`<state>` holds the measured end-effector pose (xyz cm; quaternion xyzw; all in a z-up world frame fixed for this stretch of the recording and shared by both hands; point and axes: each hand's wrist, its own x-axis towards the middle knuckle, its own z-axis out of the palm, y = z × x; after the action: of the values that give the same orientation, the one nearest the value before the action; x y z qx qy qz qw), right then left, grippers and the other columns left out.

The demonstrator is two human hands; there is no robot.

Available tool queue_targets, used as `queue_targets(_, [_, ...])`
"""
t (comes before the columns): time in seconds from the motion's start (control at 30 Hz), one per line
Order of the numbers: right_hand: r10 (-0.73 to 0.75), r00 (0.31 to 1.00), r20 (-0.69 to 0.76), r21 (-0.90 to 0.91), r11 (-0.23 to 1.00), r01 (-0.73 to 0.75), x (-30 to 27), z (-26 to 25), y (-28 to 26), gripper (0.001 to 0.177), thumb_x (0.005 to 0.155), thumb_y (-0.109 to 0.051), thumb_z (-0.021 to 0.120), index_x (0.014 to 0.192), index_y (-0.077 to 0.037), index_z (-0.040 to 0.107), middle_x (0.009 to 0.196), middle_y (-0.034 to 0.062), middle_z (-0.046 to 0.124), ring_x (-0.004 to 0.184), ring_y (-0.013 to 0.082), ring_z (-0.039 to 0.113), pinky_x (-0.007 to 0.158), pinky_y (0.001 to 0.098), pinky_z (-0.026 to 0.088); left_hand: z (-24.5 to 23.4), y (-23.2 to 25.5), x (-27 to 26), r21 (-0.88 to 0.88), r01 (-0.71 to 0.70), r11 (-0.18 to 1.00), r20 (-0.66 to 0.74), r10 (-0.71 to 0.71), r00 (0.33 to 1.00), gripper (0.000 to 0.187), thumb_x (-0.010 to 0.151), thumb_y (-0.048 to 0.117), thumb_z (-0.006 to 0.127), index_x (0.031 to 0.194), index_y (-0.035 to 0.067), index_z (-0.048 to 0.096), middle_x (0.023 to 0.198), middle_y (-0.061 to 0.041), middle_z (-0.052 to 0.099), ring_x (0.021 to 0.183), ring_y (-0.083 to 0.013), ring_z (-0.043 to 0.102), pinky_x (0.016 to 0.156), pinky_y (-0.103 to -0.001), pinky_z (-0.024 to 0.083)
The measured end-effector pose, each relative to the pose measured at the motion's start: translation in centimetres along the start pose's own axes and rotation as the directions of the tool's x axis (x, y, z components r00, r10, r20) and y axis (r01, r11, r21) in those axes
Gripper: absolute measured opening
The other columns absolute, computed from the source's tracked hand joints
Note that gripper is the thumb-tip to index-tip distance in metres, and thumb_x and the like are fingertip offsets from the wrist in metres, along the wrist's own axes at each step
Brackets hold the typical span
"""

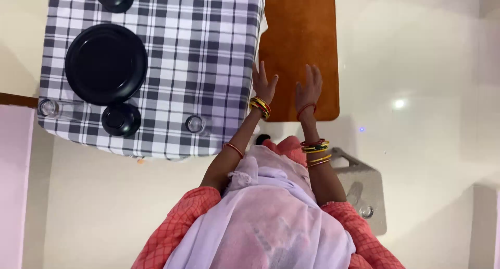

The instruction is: The person repeatedly picks up black plates, a glass, and a black bowl from a dining table and places them onto nearby stools. The person handles each item one at a time, moving them from the table to the stools in a repetitive sequence.

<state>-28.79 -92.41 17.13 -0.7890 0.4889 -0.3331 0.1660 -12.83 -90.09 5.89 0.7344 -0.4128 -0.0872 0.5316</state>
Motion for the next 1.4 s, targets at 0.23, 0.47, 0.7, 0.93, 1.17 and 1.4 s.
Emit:
queue_targets(0.23, [-0.104,0.990,0.096,0.087,0.992,0.096,10.3,2.8,1.5,0.064,0.091,-0.004,0.070,0.151,-0.007,0.047,0.155,0.0200,0.043,0.143,0.0408,0.040,0.118,0.0483,0.035,3.5,-1.5,7.3,0.076,0.109,0.991,-0.108,-0.100,0.989,0.083,0.094,0.044,0.070,0.160,0.010,0.033,0.166,-0.031,0.018,0.152,-0.0493,0.025,0.122,-0.054,0.028])
queue_targets(0.47, [-0.192,0.955,0.227,0.149,0.976,0.161,23.0,5.2,2.9,0.062,0.091,-0.004,0.070,0.149,-0.007,0.048,0.154,0.0190,0.044,0.141,0.0399,0.041,0.118,0.0475,0.035,7.5,-2.4,16.5,0.110,0.168,0.980,-0.297,-0.129,0.946,0.081,0.095,0.045,0.069,0.158,0.008,0.035,0.167,-0.031,0.021,0.151,-0.0492,0.029,0.122,-0.052,0.030])
queue_targets(0.7, [-0.333,0.895,0.296,0.237,0.933,0.269,32.6,8.4,5.5,0.063,0.089,-0.004,0.070,0.148,-0.007,0.048,0.154,0.0189,0.044,0.142,0.0410,0.040,0.117,0.0482,0.034,11.1,-2.5,22.3,0.120,0.211,0.970,-0.474,-0.130,0.871,0.083,0.093,0.046,0.072,0.157,0.006,0.036,0.165,-0.032,0.020,0.150,-0.0505,0.032,0.122,-0.050,0.034])
queue_targets(0.93, [-0.460,0.797,0.392,0.370,0.872,0.321,38.7,13.9,5.2,0.063,0.090,-0.001,0.067,0.149,-0.006,0.047,0.156,0.0201,0.042,0.143,0.0415,0.039,0.119,0.0472,0.035,10.7,-4.6,26.7,0.112,0.343,0.933,-0.606,-0.209,0.767,0.080,0.091,0.041,0.073,0.155,0.005,0.040,0.165,-0.035,0.022,0.147,-0.0506,0.037,0.114,-0.049,0.042])
queue_targets(1.17, [-0.618,0.633,0.466,0.532,0.768,0.358,44.8,22.1,2.5,0.073,0.087,0.001,0.069,0.154,-0.007,0.041,0.156,0.0206,0.038,0.145,0.0417,0.037,0.121,0.0461,0.035,8.0,-9.3,33.2,0.117,0.474,0.873,-0.753,-0.233,0.615,0.091,0.084,0.037,0.082,0.156,0.005,0.037,0.163,-0.034,0.022,0.147,-0.0508,0.035,0.115,-0.049,0.041])
queue_targets(1.4, [-0.653,0.390,0.649,0.584,0.757,0.294,50.7,32.3,-3.2,0.078,0.090,-0.007,0.070,0.158,-0.009,0.031,0.158,0.0206,0.036,0.144,0.0422,0.036,0.113,0.0457,0.042,3.9,-14.1,38.8,-0.130,0.625,0.770,-0.777,-0.471,0.418,0.093,0.086,0.035,0.081,0.156,0.000,0.030,0.165,-0.032,0.017,0.151,-0.0462,0.024,0.119,-0.049,0.031])
